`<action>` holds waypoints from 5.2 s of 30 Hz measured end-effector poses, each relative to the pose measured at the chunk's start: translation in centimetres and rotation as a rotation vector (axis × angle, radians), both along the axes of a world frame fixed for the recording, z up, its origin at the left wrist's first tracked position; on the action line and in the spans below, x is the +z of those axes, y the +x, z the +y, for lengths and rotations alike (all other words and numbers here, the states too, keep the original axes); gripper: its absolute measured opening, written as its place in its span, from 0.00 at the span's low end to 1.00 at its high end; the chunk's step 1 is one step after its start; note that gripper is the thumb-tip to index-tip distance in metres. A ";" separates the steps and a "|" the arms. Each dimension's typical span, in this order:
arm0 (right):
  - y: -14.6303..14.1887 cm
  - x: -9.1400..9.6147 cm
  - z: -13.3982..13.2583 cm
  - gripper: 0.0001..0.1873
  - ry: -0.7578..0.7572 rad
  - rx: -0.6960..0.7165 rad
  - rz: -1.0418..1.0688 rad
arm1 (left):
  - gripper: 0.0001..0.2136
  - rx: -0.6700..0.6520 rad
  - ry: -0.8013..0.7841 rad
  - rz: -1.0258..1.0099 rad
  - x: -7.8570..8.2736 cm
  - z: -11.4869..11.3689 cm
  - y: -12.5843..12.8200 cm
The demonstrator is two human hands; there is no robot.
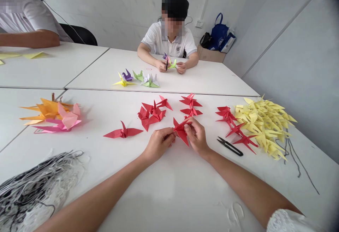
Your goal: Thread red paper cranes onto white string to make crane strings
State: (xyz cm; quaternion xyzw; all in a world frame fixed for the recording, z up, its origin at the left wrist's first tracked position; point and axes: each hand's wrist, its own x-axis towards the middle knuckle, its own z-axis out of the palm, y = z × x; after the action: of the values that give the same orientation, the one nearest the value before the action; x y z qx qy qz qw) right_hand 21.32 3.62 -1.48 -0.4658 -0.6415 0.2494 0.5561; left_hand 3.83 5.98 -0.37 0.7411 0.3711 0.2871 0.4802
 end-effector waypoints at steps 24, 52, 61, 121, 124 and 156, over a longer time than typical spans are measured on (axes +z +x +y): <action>-0.2 0.4 0.0 0.10 0.051 -0.001 -0.092 | 0.10 0.013 -0.022 -0.004 0.0 -0.1 0.1; -0.4 0.1 -0.1 0.02 0.021 -0.035 -0.074 | 0.19 0.091 -0.055 -0.110 0.6 -0.6 0.0; -0.3 0.1 -0.1 0.04 -0.040 0.014 -0.078 | 0.12 0.005 -0.060 -0.075 0.7 -0.6 0.0; -0.2 -0.8 -0.6 0.04 0.264 0.047 -0.002 | 0.06 0.108 0.351 -0.108 0.5 -0.8 0.1; -0.2 -0.8 -0.7 0.04 0.263 0.052 -0.005 | 0.05 0.122 0.335 -0.113 0.4 -0.7 0.1; -0.3 -0.6 -0.6 0.06 0.227 0.036 -0.006 | 0.06 0.161 0.311 -0.097 0.3 -0.4 0.0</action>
State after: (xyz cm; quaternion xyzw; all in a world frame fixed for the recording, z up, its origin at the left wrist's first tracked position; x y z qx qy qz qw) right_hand 21.02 3.07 -2.09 -0.3891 -0.6753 0.1837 0.5990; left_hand 3.79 5.53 -0.03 0.7596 0.3565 0.4139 0.3528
